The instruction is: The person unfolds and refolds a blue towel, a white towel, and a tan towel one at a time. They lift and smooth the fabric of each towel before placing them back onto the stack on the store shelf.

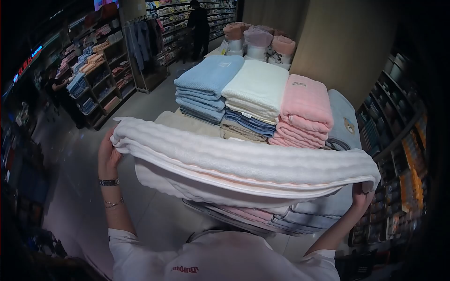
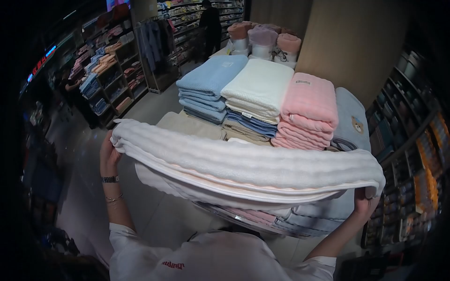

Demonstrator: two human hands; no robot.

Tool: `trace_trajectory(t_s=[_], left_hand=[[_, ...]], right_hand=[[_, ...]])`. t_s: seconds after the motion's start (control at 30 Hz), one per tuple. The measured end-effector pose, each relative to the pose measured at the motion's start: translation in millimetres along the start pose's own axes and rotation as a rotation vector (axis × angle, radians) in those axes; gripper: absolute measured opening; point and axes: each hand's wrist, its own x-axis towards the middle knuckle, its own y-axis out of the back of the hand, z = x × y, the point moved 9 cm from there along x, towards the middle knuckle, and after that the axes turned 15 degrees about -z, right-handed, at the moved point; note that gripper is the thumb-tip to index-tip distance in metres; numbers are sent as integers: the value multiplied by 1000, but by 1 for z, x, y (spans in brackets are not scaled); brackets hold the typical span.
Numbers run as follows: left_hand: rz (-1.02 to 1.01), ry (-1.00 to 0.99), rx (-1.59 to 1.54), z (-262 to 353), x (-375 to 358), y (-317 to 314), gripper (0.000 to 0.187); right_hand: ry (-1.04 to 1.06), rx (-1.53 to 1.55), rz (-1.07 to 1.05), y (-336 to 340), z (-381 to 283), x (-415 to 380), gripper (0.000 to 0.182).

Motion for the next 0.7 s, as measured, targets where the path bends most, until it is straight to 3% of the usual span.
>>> trace_trajectory(t_s=[0.03,0.1,0.13,0.23,0.37,0.43,0.53,0.57,0.63,0.7], left_hand=[[-86,-36,-2,10,16,-3,41],[-36,-144,142,27,39,-45,37],[-52,-148,128,32,39,-56,35],[-12,-192,109,29,38,-54,35],[62,-135,198,-31,4,-36,39],[152,-24,262,-72,-23,16,39],[299,205,292,-141,-79,100,36],[359,291,317,-161,-98,111,35],[462,162,230,-180,-122,117,39],[520,80,183,-191,-132,108,39]], right_hand=[[-40,39,-19,3,-2,8,35],[104,-126,205,-16,-24,-3,36],[145,-123,111,-24,-34,-8,37],[263,-313,478,6,-56,-54,38],[-51,-377,361,29,-3,-84,39],[-288,-486,345,32,50,-100,40],[-530,-594,362,89,94,-149,37],[-513,-684,372,100,96,-160,37],[-474,-860,385,108,102,-174,37],[-490,-841,454,103,99,-175,38]])
